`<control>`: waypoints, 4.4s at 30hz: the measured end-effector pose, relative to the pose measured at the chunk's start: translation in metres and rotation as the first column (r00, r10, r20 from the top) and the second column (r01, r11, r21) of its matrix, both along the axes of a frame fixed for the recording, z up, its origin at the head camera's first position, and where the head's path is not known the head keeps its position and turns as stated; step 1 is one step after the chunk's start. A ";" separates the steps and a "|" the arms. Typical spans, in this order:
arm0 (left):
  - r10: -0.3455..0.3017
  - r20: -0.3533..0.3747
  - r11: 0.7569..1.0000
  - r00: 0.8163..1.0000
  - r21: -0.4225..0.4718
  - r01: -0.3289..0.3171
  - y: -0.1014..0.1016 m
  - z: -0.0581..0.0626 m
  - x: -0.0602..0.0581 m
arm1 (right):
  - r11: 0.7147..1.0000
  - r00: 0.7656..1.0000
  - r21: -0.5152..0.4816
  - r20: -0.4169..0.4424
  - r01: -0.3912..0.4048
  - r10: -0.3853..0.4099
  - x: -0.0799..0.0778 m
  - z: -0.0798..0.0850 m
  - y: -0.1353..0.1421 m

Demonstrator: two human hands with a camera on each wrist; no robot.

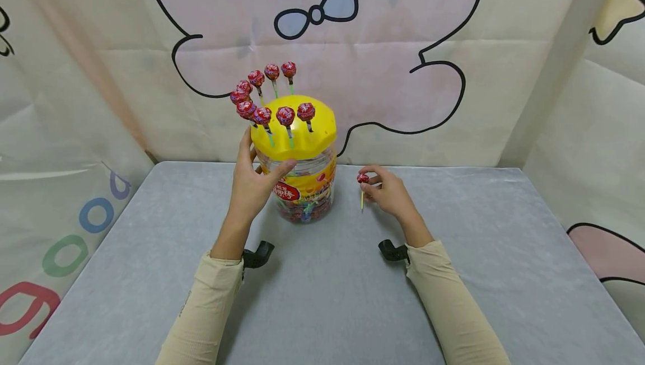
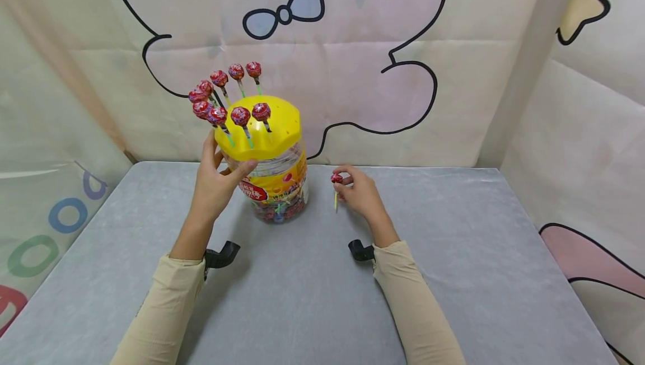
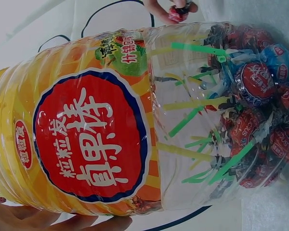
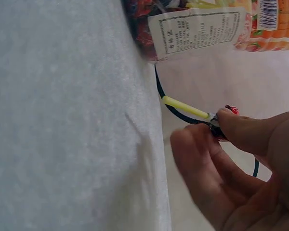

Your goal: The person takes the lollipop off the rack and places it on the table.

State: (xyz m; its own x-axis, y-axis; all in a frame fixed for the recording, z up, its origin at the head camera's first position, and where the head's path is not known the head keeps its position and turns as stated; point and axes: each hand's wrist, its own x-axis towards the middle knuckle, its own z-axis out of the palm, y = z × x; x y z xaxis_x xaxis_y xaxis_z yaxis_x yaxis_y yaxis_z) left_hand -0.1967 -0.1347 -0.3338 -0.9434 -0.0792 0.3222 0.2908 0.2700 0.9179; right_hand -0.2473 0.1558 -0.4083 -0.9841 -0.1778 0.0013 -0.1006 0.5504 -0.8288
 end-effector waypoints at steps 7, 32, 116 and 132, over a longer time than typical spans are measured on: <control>-0.004 0.008 1.000 1.000 0.002 0.004 0.000 0.000 0.000 | 0.998 1.000 0.060 -0.010 0.003 -0.002 -0.002 -0.004 0.000; -0.018 -0.026 1.000 1.000 0.004 0.018 0.001 0.000 0.000 | 0.935 0.998 0.348 0.022 -0.061 0.057 -0.011 -0.011 -0.002; 0.028 0.132 0.990 0.991 0.130 -0.045 -0.015 0.003 0.014 | 0.963 0.821 -0.015 -0.526 -0.269 0.221 0.041 0.155 -0.061; 0.020 0.091 0.993 0.996 0.115 -0.031 -0.014 0.006 0.007 | 0.946 0.803 -0.167 -0.582 -0.276 0.132 0.029 0.170 -0.066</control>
State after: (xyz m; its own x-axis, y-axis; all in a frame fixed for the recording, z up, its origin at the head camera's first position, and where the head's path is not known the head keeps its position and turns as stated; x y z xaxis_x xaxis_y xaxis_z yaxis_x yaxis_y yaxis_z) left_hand -0.1895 -0.1488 -0.3281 -0.9651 -0.1353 0.2241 0.2008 0.1668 0.9653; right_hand -0.2180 0.0895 -0.2386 -0.7400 -0.2974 0.6033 -0.6709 0.2630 -0.6933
